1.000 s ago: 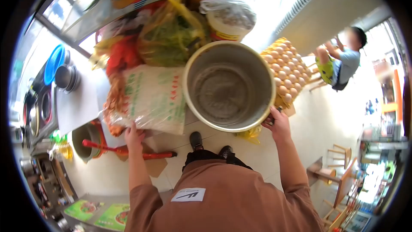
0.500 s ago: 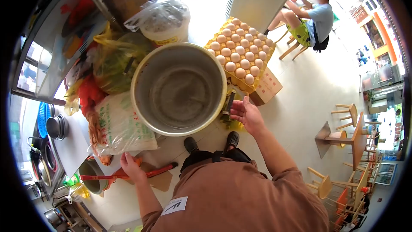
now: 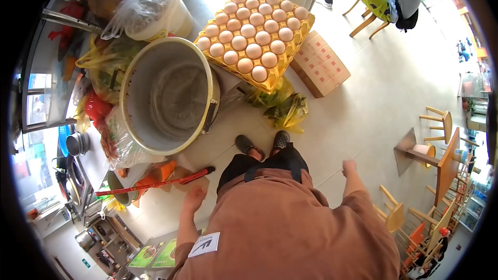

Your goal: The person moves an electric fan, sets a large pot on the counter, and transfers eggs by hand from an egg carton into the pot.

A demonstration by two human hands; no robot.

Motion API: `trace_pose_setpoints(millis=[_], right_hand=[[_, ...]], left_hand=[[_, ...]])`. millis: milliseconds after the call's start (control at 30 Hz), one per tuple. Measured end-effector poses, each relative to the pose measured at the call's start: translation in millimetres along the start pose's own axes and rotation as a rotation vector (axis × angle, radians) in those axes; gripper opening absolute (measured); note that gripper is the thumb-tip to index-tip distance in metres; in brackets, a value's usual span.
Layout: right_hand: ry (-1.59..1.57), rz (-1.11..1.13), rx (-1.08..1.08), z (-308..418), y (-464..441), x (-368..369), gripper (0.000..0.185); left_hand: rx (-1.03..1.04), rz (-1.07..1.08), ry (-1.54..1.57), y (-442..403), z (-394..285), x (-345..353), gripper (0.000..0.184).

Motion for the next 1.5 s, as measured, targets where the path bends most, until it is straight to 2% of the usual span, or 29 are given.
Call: trace_pose_setpoints(millis=[67, 133, 167, 233, 267, 333, 367, 433, 467, 533, 600, 700, 767, 833, 867, 900, 1000, 1133, 1200, 1267, 1300, 1367, 1500], right_hand=[[-1.537, 0.190, 0.865, -19, 39, 13, 0.010], [-1.590, 0.111, 0.795, -8, 48, 14, 0.011], [-1.636, 0.025, 0.716, -2, 53, 11, 0.012], [-1.625, 0.036, 0.642, 27, 59, -17, 0.014], [-1.615, 0.061, 0.567, 48, 62, -36, 0.016], [-1.500, 0.048, 0.409, 86, 61, -75, 0.020], [-1.455, 0.013, 0.339, 106, 67, -103, 0.023], [-1.315, -0.074, 0.184, 132, 68, -140, 0.030], [-1.219, -0.123, 0.103, 141, 69, -151, 0.034], [-1.187, -0.169, 0.078, 151, 86, -176, 0.033], [-1.148, -0.220, 0.043, 151, 96, -189, 0.033], [-1.098, -0.141, 0.078, 141, 92, -187, 0.033], [-0.865, -0.111, 0.139, 124, 75, -168, 0.034], [-0.809, -0.137, 0.140, 114, 64, -167, 0.034], [-0.762, -0.153, 0.148, 113, 61, -167, 0.034], [-0.768, -0.156, 0.148, 115, 58, -170, 0.034], [-0.866, -0.234, 0.085, 124, 40, -193, 0.033], [-0.856, -0.297, -0.073, 152, 25, -258, 0.032], [-0.852, -0.341, -0.140, 158, 14, -291, 0.031], [-1.065, -0.582, -0.251, 157, 6, -328, 0.026], [-1.061, -0.570, -0.273, 163, 14, -352, 0.026], [-1.426, -0.693, -0.324, 165, 38, -404, 0.018], [-1.428, -0.709, -0.435, 167, 48, -465, 0.015]], left_hand=[[-0.042, -0.005, 0.032, 10, 32, 18, 0.037], [-0.213, -0.004, 0.260, 27, 38, 27, 0.033], [-0.207, 0.003, 0.260, 29, 45, 25, 0.033], [-0.182, 0.106, 0.019, 24, 52, 27, 0.028], [-0.168, 0.107, 0.031, 12, 62, 25, 0.028], [-0.347, 0.096, 0.346, -11, 94, 26, 0.021], [-0.339, 0.108, 0.350, -18, 96, 24, 0.021], [-0.273, -0.105, 0.600, -41, 72, -1, 0.016], [-0.261, -0.093, 0.602, -53, 69, -5, 0.016], [-0.186, -0.121, 0.851, -71, 63, -12, 0.015], [-0.162, -0.129, 0.868, -80, 54, -13, 0.016], [-0.101, -0.157, 0.912, -88, 62, -7, 0.018], [-0.060, -0.166, 0.943, -80, 76, 6, 0.019], [-0.163, -0.116, 1.056, -60, 91, 27, 0.018], [-0.268, -0.127, 1.000, -48, 101, 41, 0.017], [-0.373, -0.138, 0.939, -35, 113, 54, 0.016], [-0.347, -0.051, 0.903, -6, 135, 76, 0.015], [-0.532, -0.075, 0.842, 40, 127, 73, 0.015], [-0.564, -0.184, 0.932, 39, 121, 76, 0.015], [-0.599, -0.295, 1.016, 29, 117, 82, 0.015], [-0.562, -0.324, 1.032, 17, 116, 82, 0.015], [-0.487, -0.356, 1.077, 4, 103, 83, 0.016], [-0.371, -0.367, 1.036, -26, 18, 59, 0.022]])
Point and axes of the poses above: each hand's wrist, its own y-axis away from the middle knuckle, its own x-axis out of the palm, z = x × y, the point moved 4 cm from there along -y, towards the middle knuckle, and after that the axes turned 6 degrees about x, right-handed, at the moved point
